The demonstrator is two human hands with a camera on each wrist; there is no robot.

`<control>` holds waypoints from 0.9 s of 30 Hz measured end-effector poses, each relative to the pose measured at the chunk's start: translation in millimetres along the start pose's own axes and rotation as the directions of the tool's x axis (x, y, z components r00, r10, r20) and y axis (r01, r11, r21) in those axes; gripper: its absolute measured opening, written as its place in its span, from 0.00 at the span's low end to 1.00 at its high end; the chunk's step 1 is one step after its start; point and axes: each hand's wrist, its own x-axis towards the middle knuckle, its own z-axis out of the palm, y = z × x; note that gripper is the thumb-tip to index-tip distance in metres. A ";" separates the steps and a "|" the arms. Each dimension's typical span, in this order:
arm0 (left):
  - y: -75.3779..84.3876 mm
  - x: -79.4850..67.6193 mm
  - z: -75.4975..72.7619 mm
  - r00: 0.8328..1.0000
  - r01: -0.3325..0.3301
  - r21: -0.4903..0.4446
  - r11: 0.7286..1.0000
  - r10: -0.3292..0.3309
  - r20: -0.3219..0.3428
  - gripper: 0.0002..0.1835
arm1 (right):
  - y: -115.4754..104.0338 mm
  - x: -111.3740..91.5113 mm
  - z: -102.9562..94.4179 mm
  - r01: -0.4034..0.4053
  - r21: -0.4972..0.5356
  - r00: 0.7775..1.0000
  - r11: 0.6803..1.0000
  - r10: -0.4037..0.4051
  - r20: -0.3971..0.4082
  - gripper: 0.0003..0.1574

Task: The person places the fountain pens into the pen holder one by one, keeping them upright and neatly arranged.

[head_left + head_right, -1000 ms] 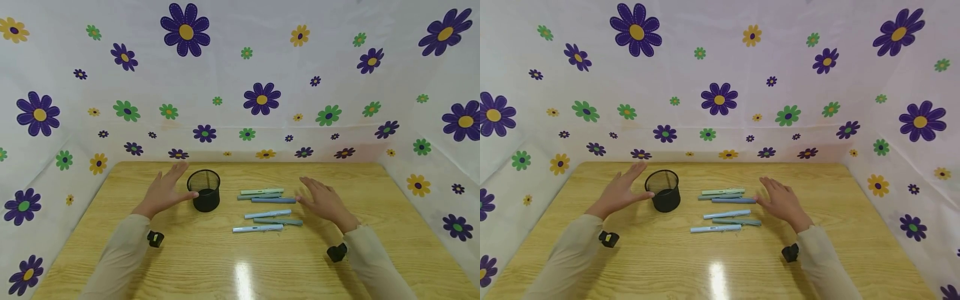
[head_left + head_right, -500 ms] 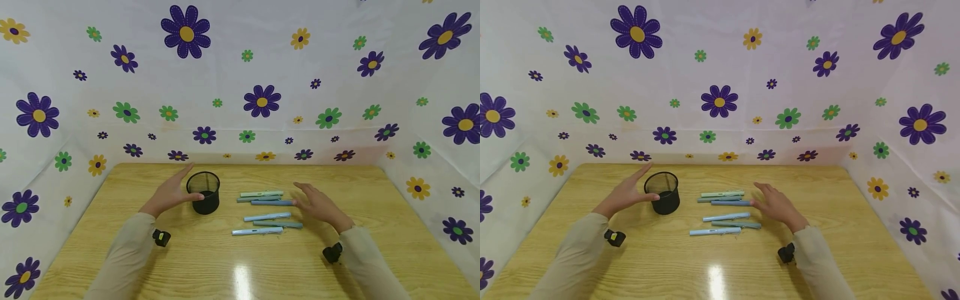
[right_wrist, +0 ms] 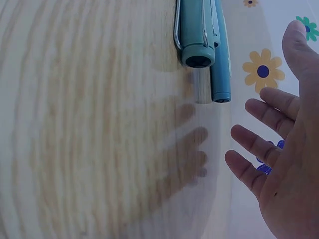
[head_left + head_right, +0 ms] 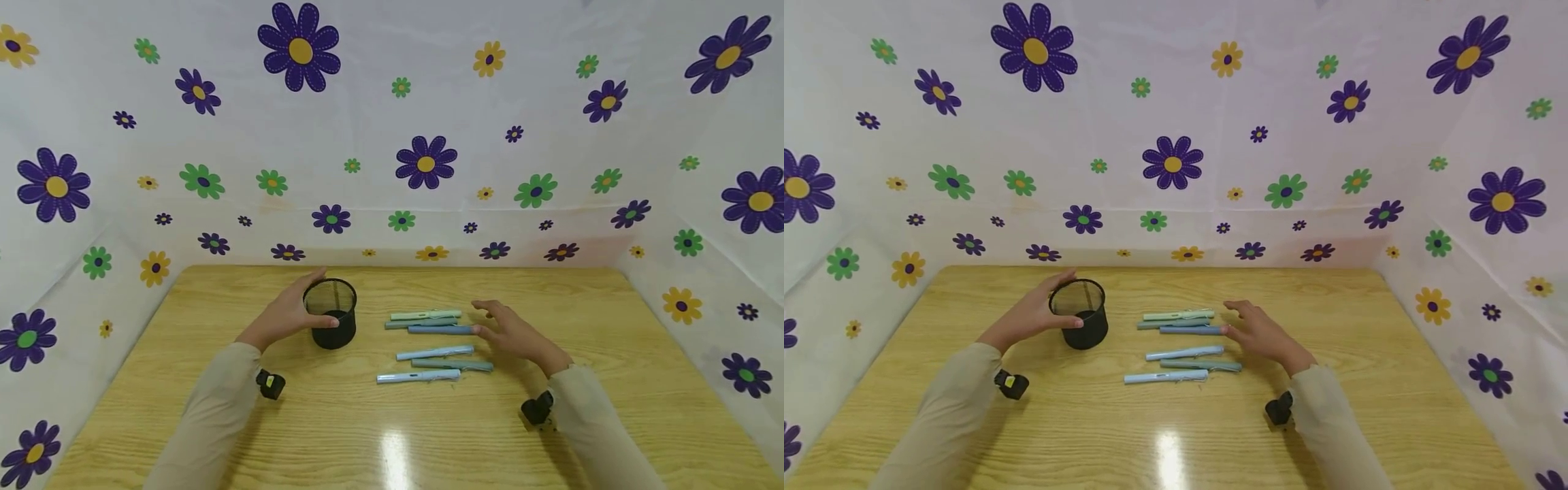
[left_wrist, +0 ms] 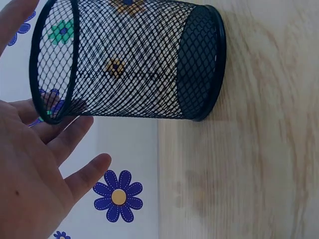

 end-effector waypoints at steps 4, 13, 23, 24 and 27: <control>1.2 0.8 0.8 1.000 0.014 0.003 1.000 -0.014 0.010 0.57 | 1.9 0.7 1.3 -0.018 0.005 1.000 1.000 0.018 0.009 0.38; 0.0 2.6 -0.8 0.999 0.025 -0.042 0.999 -0.024 0.026 0.54 | 5.5 4.3 3.1 -0.017 0.028 0.999 0.999 0.015 0.052 0.34; 0.2 5.8 -0.7 0.998 0.052 -0.043 0.998 -0.050 0.043 0.53 | 12.0 9.6 5.2 -0.044 0.110 0.996 0.993 0.034 0.085 0.28; 0.6 5.9 -0.6 0.998 0.054 -0.042 0.998 -0.052 0.045 0.53 | 11.9 9.7 5.2 -0.049 0.113 0.995 0.992 0.039 0.087 0.27; 1.2 5.6 -0.2 0.997 0.052 -0.038 0.998 -0.050 0.057 0.53 | 11.3 10.0 5.8 -0.067 0.121 0.994 0.990 0.055 0.094 0.25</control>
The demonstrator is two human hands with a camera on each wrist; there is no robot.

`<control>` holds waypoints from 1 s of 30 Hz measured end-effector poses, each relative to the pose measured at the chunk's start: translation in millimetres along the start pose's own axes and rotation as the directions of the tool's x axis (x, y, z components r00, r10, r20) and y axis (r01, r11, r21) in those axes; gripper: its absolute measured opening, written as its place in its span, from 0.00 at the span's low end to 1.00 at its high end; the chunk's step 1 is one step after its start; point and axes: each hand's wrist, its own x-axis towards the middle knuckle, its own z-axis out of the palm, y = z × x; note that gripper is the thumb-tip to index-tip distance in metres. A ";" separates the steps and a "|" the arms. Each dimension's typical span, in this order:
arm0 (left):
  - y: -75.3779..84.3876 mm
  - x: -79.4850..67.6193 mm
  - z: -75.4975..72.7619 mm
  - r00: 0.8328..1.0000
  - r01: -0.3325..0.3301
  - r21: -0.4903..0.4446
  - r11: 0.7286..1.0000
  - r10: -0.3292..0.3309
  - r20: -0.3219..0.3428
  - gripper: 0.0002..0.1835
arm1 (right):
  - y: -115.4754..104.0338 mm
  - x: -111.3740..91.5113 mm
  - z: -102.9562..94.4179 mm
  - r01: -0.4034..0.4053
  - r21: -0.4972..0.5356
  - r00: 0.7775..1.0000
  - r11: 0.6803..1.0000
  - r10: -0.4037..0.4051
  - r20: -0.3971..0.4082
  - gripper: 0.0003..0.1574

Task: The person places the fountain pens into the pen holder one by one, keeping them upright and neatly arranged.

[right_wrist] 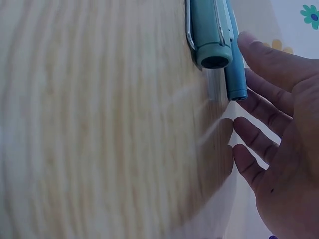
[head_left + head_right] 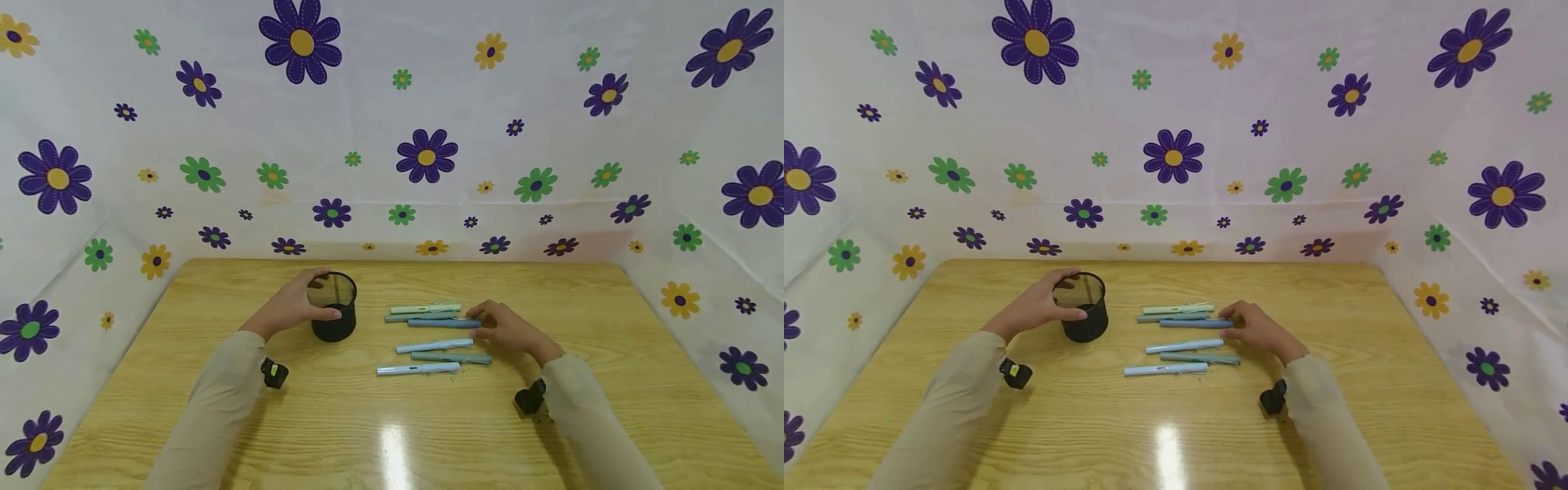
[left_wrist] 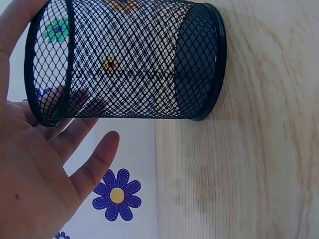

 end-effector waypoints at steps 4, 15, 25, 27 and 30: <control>0.6 -0.1 -0.6 1.000 -0.004 0.004 1.000 0.004 0.013 0.53 | 0.5 2.5 1.0 -0.026 0.008 1.000 1.000 0.026 -0.001 0.23; -0.3 -1.9 -0.4 0.999 0.012 -0.007 1.000 -0.012 0.035 0.54 | -1.5 5.8 5.4 -0.046 0.002 0.999 0.999 0.046 -0.016 0.18; -1.1 -1.7 0.0 1.000 0.010 -0.006 1.000 -0.010 0.029 0.52 | -3.6 7.5 7.0 -0.023 -0.031 0.999 0.999 0.022 -0.040 0.14; -1.0 -1.5 -0.1 1.000 0.011 -0.003 1.000 -0.011 0.026 0.52 | -4.3 8.2 6.9 -0.006 -0.045 0.999 0.999 0.004 -0.043 0.14; -0.3 -0.6 -0.1 1.000 0.008 -0.008 1.000 -0.008 0.021 0.52 | -5.0 8.5 6.2 -0.003 -0.058 0.999 0.998 0.001 -0.046 0.13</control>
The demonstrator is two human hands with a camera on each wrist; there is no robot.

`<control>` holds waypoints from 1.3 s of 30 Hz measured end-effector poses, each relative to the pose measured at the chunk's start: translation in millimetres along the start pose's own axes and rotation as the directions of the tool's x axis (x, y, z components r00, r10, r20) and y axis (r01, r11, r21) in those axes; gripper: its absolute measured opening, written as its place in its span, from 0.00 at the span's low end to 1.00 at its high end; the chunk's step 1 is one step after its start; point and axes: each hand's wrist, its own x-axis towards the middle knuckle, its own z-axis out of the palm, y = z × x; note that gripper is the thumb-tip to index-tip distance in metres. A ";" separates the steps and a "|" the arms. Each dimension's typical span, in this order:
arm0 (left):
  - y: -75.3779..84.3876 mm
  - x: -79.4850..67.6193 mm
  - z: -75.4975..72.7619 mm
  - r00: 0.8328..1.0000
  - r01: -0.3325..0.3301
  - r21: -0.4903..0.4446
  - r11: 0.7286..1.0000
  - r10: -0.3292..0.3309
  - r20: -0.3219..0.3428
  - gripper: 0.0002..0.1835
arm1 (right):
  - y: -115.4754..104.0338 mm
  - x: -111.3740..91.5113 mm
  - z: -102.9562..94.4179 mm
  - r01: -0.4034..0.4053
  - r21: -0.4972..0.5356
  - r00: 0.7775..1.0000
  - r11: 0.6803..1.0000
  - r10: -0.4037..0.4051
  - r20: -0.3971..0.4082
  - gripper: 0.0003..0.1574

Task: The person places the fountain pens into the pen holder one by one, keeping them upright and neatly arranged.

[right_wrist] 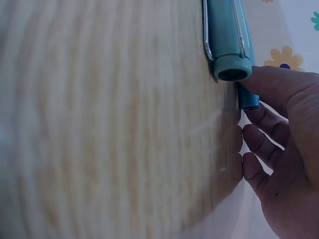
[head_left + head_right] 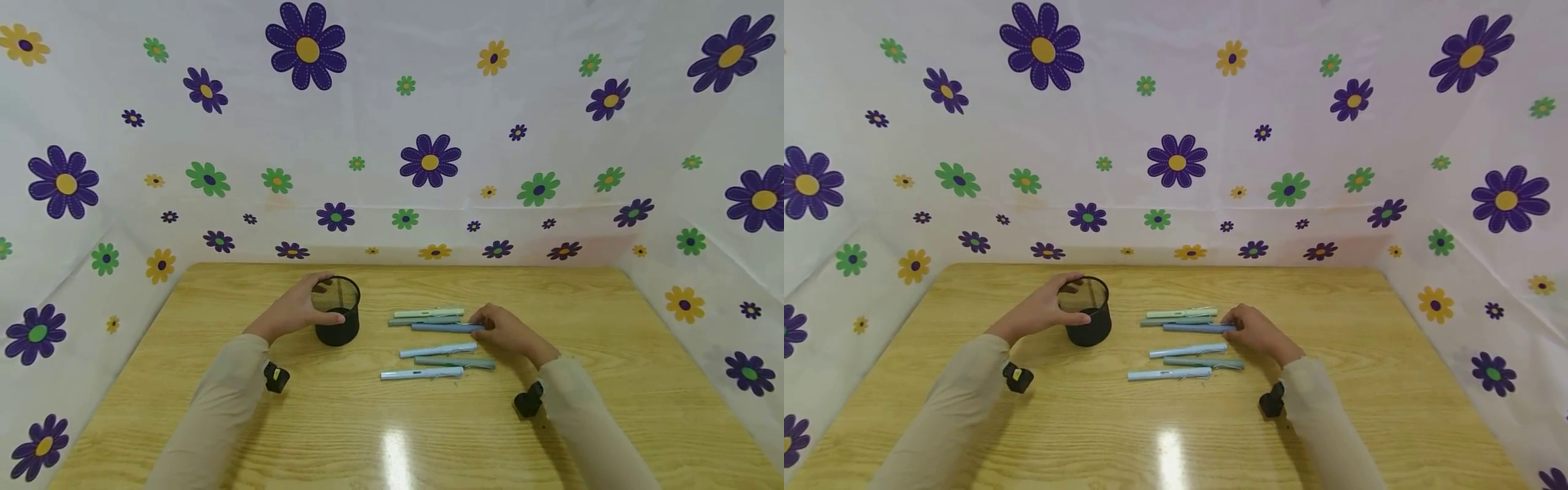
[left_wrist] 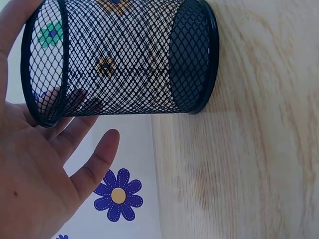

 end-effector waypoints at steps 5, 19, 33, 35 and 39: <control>1.7 -0.9 -0.3 1.000 -0.005 -0.005 1.000 0.005 0.005 0.52 | -0.1 -1.2 -2.3 -0.026 0.001 1.000 1.000 0.026 0.014 0.13; 1.9 -0.6 -0.5 1.000 -0.006 -0.024 1.000 0.006 0.005 0.54 | -0.7 -21.3 -22.1 -0.068 0.036 0.997 0.997 0.069 -0.038 0.10; -0.5 0.2 0.7 1.000 -0.001 -0.026 1.000 0.001 0.003 0.52 | -20.5 -22.0 -35.0 0.007 0.146 0.996 0.989 0.007 -0.091 0.13; -0.4 1.0 0.4 1.000 -0.006 -0.022 1.000 0.006 0.002 0.52 | -23.9 -19.7 -35.1 0.014 0.158 0.995 0.987 0.002 -0.100 0.13; -1.8 1.9 -0.7 1.000 -0.011 -0.017 1.000 0.011 0.000 0.54 | -31.9 -14.2 -36.0 0.022 0.173 0.994 0.985 -0.002 -0.114 0.14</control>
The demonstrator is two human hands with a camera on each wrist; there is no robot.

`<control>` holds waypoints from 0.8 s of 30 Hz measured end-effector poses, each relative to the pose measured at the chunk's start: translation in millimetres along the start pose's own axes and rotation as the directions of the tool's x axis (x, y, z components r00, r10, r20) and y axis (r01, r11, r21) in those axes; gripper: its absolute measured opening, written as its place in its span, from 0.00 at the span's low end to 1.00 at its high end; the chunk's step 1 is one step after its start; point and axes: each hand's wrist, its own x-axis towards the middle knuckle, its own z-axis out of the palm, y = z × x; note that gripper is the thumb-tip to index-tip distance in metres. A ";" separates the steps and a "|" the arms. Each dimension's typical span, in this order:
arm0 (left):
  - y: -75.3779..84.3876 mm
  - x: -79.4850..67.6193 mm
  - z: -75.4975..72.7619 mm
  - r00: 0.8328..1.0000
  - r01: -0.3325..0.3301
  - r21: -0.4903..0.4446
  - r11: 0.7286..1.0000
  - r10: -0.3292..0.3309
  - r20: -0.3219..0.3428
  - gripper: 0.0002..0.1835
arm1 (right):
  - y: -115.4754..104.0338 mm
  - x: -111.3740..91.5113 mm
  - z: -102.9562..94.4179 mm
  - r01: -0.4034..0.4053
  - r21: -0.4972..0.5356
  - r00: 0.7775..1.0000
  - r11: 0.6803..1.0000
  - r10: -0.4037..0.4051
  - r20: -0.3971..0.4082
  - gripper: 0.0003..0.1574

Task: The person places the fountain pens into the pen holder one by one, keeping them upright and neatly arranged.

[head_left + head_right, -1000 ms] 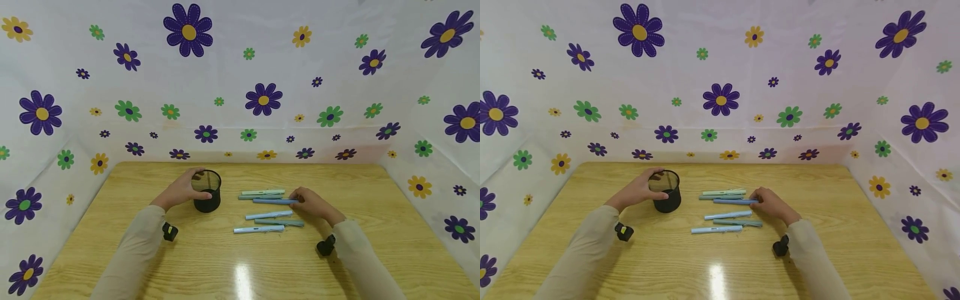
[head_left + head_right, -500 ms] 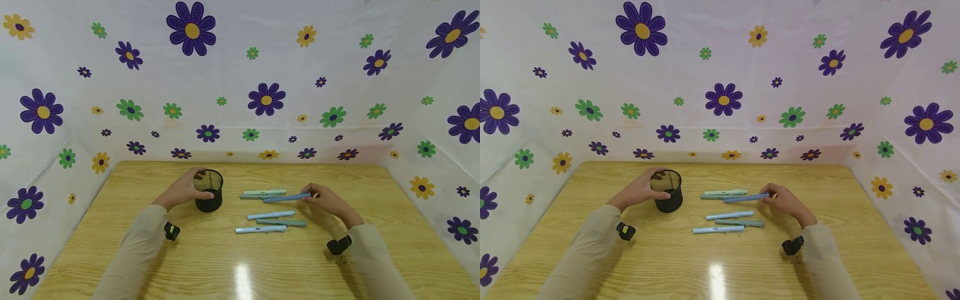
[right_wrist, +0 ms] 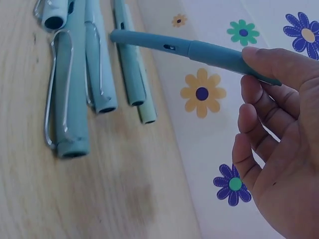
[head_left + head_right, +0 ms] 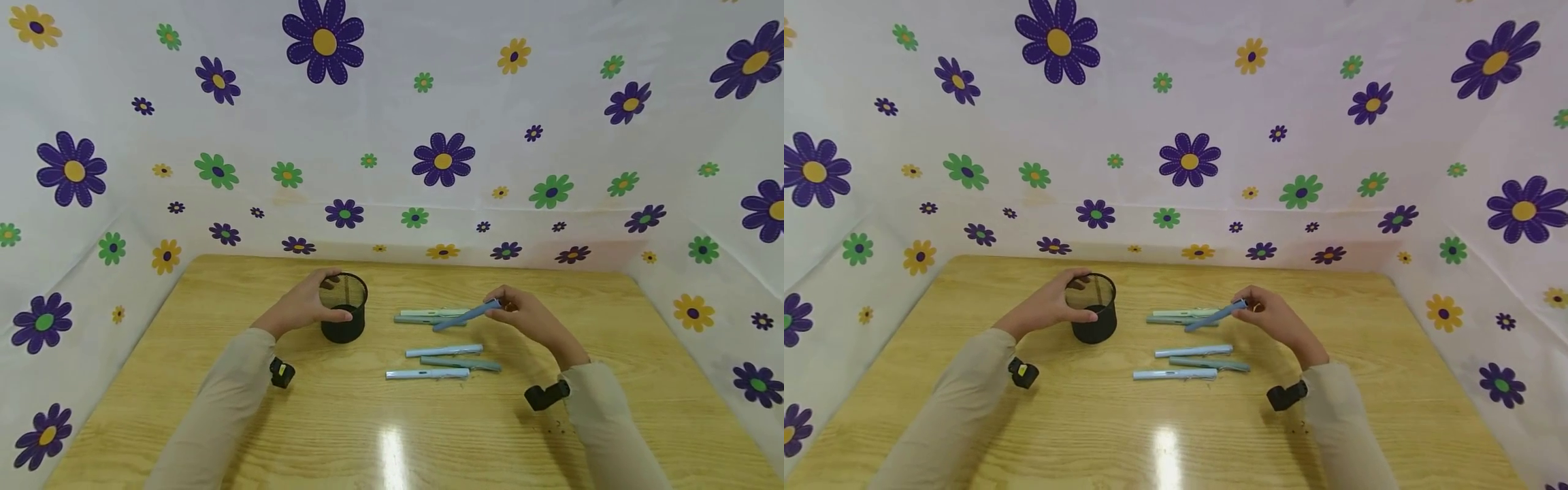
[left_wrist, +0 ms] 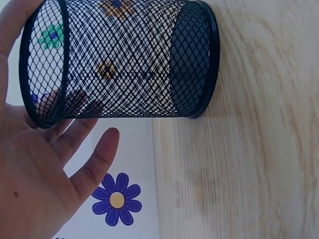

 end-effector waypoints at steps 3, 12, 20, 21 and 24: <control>0.2 -0.1 -0.5 1.000 0.002 0.002 1.000 -0.002 0.003 0.54 | -5.8 2.7 -0.7 0.007 0.011 1.000 1.000 -0.007 -0.005 0.15; 1.9 0.3 -0.3 1.000 0.000 -0.006 1.000 0.000 -0.002 0.53 | -24.5 6.3 -7.8 0.035 0.020 0.999 0.999 -0.035 -0.008 0.15; 0.9 -0.5 -0.4 1.000 -0.009 -0.021 1.000 0.009 0.002 0.55 | -47.2 10.1 -11.6 0.082 0.022 0.997 0.996 -0.081 -0.013 0.13; 1.1 -0.8 -0.3 1.000 -0.007 -0.019 1.000 0.008 0.002 0.55 | -50.1 10.8 -11.6 0.086 0.024 0.996 0.996 -0.086 -0.013 0.14; 1.8 -1.3 -0.4 1.000 -0.005 -0.017 1.000 0.005 0.001 0.54 | -57.4 14.4 -11.0 0.097 0.030 0.995 0.995 -0.096 -0.015 0.14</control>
